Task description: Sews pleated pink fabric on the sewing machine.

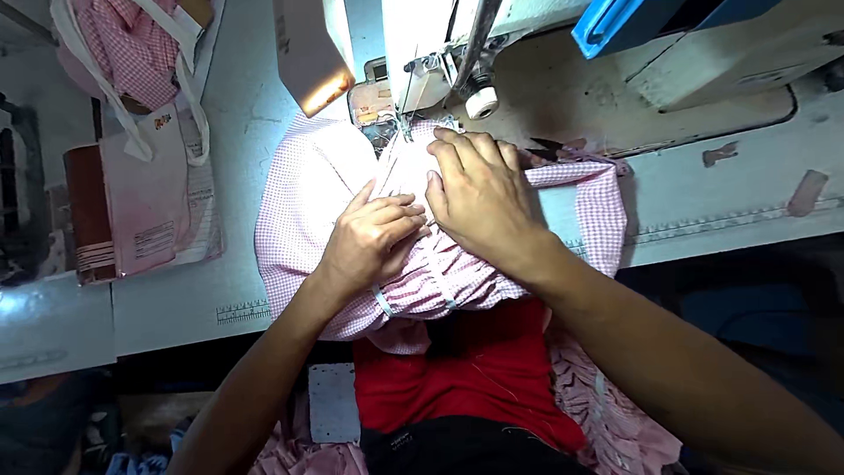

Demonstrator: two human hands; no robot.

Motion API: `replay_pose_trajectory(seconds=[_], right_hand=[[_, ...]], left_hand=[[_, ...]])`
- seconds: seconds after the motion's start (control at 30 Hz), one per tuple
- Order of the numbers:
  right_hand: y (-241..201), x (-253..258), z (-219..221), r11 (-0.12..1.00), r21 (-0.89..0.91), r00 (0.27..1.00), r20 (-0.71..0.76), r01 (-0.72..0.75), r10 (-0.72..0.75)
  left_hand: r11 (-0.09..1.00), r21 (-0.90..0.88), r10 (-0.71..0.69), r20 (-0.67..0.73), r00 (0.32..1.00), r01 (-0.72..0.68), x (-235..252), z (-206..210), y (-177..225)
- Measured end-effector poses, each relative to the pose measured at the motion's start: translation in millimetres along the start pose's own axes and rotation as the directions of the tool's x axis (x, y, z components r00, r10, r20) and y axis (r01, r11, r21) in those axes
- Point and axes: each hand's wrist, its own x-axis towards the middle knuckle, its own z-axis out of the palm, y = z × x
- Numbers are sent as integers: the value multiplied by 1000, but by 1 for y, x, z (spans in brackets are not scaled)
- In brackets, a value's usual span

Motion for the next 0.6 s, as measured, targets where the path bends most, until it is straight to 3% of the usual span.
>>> replay_pose_trajectory(seconds=[0.23, 0.6], right_hand=[[0, 0, 1, 1000, 3, 1000, -1, -4, 4], [2, 10, 0, 1000, -8, 998, 62, 17, -17]], left_hand=[[1000, -23, -18, 46, 999, 19, -1, -4, -2], [997, -6, 73, 42, 996, -73, 2, 1, -12]])
